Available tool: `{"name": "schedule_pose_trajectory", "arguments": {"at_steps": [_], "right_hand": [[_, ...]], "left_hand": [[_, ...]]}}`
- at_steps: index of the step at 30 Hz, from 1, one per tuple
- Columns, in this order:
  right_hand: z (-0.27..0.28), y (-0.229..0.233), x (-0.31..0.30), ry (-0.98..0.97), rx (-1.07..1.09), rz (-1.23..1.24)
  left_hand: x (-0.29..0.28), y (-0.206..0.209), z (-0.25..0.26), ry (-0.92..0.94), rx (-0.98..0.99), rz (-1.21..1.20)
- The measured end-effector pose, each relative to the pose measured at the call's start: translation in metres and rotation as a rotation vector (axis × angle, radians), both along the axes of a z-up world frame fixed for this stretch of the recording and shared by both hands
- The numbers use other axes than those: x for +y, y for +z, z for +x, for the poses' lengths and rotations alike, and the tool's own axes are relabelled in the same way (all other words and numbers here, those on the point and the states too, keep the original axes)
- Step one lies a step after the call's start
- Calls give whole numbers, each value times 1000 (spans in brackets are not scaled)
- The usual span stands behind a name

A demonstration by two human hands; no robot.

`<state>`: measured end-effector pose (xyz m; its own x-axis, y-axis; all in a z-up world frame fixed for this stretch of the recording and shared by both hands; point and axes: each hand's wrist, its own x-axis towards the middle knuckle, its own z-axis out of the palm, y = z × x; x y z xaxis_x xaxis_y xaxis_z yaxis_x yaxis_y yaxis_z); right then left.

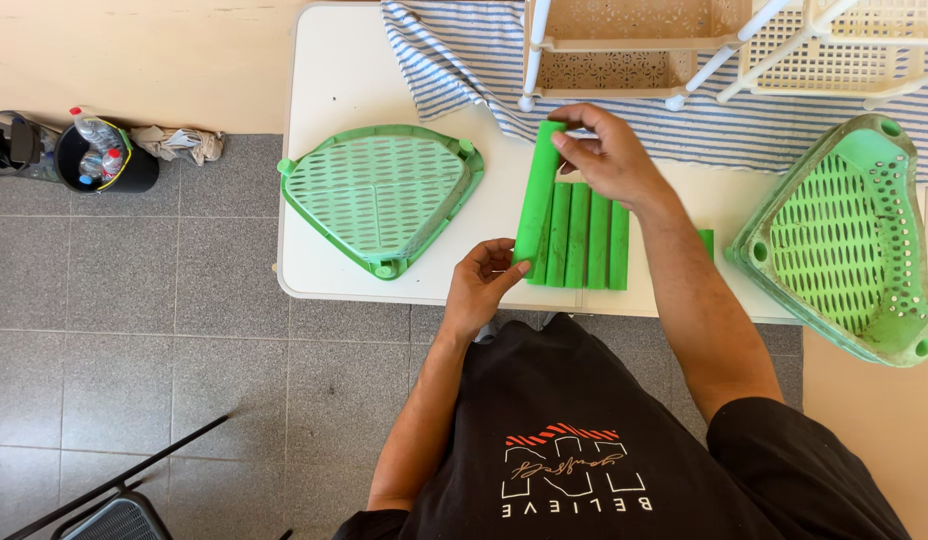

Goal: The person disassembles a green triangular plastic stool by removing its legs and separating the seat from the base. The removed parts are placed on the table, and the components are organized into the base tray.

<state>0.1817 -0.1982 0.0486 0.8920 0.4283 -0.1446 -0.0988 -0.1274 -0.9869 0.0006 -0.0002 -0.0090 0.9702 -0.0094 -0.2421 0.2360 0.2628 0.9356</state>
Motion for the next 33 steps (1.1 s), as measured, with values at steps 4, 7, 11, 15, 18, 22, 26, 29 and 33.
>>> {"name": "schedule_pose_trajectory", "arguments": {"at_steps": [4, 7, 11, 15, 18, 22, 26, 29, 33], "right_hand": [[14, -61, 8, 27, -393, -395], [21, -102, 10, 146, -480, -526], [23, -136, 13, 161, -576, -702], [22, -153, 22, 199, -499, -898], [23, -160, 27, 223, -464, -951], [23, -167, 28, 229, -443, -999], [23, -175, 25, 223, -453, -1027], [24, -183, 22, 232, -454, -1054], [26, -190, 22, 246, -424, -1064]], "left_hand": [[1, -44, 2, 61, 88, 211], [1, -80, 2, 54, 153, 343], [-1, -122, 7, 55, 136, 461], [-9, -146, 10, 46, 170, 540], [-13, -152, 14, 36, 190, 604], [-14, -153, 18, 25, 228, 599], [-14, -157, 20, -1, 234, 601], [-15, -161, 20, -4, 197, 646], [-16, -165, 21, -14, 184, 666]]}}
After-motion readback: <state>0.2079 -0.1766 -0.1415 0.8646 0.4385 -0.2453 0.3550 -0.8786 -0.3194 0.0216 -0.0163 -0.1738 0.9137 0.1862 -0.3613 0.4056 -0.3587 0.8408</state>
